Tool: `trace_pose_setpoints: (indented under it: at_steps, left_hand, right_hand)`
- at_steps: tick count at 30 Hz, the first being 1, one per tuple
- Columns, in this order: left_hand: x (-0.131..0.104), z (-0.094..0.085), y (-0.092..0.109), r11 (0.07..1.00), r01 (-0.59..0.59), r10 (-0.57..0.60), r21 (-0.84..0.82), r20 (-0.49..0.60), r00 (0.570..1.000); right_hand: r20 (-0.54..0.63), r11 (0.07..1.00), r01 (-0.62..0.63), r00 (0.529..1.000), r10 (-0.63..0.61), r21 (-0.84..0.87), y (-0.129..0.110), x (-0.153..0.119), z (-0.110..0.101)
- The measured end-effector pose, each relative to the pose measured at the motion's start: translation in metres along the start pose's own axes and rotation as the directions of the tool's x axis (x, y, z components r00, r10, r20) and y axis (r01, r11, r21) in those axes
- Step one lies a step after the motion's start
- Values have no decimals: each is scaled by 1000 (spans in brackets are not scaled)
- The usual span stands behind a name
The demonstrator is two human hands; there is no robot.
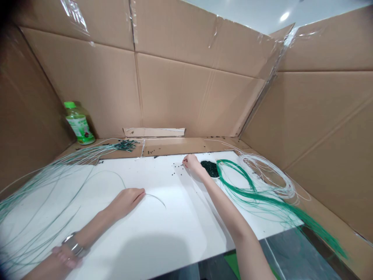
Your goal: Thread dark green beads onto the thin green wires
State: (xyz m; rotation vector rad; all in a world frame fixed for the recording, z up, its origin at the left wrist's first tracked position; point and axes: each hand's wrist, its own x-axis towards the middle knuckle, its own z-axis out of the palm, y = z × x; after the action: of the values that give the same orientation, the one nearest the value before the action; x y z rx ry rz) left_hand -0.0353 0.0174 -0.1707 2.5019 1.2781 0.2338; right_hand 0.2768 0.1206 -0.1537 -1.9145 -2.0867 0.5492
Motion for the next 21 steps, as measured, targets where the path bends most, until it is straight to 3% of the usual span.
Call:
trace_pose_setpoints:
  at_steps: [21]
  left_hand:
    - [0, 1, -1, 1000, -12, 12, -11, -1, 1000]
  right_hand:
    - [81, 999, 30, 996, -27, -32, -6, -4, -5]
